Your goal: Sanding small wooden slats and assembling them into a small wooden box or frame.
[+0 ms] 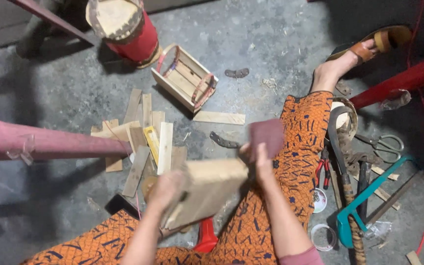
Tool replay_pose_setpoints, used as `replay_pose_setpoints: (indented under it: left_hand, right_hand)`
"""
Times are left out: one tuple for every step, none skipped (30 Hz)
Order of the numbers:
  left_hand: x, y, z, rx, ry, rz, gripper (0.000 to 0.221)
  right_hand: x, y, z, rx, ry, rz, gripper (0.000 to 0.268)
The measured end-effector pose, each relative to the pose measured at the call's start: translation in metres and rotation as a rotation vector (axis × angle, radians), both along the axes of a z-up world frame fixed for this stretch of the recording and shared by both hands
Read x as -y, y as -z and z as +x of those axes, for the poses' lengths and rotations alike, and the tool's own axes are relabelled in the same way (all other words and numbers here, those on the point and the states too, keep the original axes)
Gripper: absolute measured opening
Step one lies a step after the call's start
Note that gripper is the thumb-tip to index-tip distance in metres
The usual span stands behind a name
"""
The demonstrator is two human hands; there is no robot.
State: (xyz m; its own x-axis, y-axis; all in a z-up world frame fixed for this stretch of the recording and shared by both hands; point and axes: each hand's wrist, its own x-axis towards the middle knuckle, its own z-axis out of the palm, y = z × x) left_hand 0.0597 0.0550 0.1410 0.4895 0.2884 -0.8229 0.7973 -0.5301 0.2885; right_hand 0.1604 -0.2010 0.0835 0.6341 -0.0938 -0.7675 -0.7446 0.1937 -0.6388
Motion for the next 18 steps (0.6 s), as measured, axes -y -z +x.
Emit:
replay_pose_setpoints:
  left_hand:
    - [-0.002, -0.001, 0.000, 0.001, -0.007, 0.002, 0.051]
    - [-0.005, -0.004, -0.001, 0.185, -0.350, -0.109, 0.061]
    - [-0.011, -0.007, 0.000, 0.374, -0.686, -0.216, 0.076]
    - [-0.004, -0.020, 0.005, 0.380, -0.686, -0.210, 0.076]
    - [0.005, -0.031, 0.010, 0.453, -0.790, -0.226, 0.081]
    - [0.013, -0.041, 0.014, 0.527, -0.895, -0.242, 0.088]
    - [0.015, -0.041, 0.012, 0.525, -0.900, -0.240, 0.088]
    - [0.016, -0.041, 0.010, 0.523, -0.926, -0.198, 0.080]
    - [0.017, -0.040, 0.007, 0.516, -0.947, -0.155, 0.073]
    - [0.022, -0.039, 0.005, 0.511, -0.948, -0.152, 0.073]
    - [0.027, -0.039, 0.004, 0.426, -0.962, -0.100, 0.080]
    - [0.033, -0.039, 0.004, 0.342, -0.975, -0.048, 0.088]
    - [0.031, -0.040, 0.012, 0.348, -0.974, -0.054, 0.088]
    - [0.028, -0.041, 0.019, 0.300, -0.994, -0.071, 0.092]
    - [0.027, -0.042, 0.022, 0.242, -1.019, -0.083, 0.098]
    - [0.023, -0.033, 0.022, 0.236, -1.023, -0.084, 0.098]
    - [0.018, -0.025, 0.024, 0.311, -1.033, -0.153, 0.093]
    - [0.013, -0.017, 0.026, 0.386, -1.042, -0.222, 0.090]
  right_hand:
    - [-0.008, -0.019, -0.002, 0.001, -0.007, 0.002, 0.062]
    - [-0.016, -0.039, -0.004, 0.002, -0.007, -0.046, 0.075]
    - [-0.025, -0.060, -0.006, 0.006, 0.000, -0.090, 0.089]
    - [-0.019, -0.024, -0.014, 0.010, -0.001, -0.084, 0.089]
    - [-0.011, 0.013, -0.022, -0.068, -0.009, 0.026, 0.090]
    - [-0.003, 0.051, -0.030, -0.146, -0.016, 0.135, 0.092]
    - [-0.005, 0.047, -0.031, -0.149, -0.021, 0.135, 0.092]
    - [-0.006, 0.043, -0.032, -0.119, -0.033, 0.119, 0.082]
    - [-0.009, 0.039, -0.037, -0.094, -0.039, 0.103, 0.073]
    - [-0.011, 0.026, -0.034, -0.100, -0.039, 0.103, 0.073]
    - [-0.012, 0.012, -0.030, -0.055, -0.047, 0.047, 0.066]
    - [-0.014, -0.003, -0.026, -0.010, -0.055, -0.009, 0.060]
    - [-0.007, 0.023, -0.023, -0.003, -0.053, -0.011, 0.060]
    - [-0.001, 0.049, -0.020, -0.105, -0.064, 0.032, 0.064]
    - [0.007, 0.076, -0.022, -0.219, -0.079, 0.074, 0.068]
    - [0.006, 0.076, -0.022, -0.223, -0.082, 0.069, 0.068]
    - [0.002, 0.075, -0.020, -0.262, -0.094, 0.104, 0.065]
    - [-0.001, 0.073, -0.018, -0.302, -0.107, 0.138, 0.063]
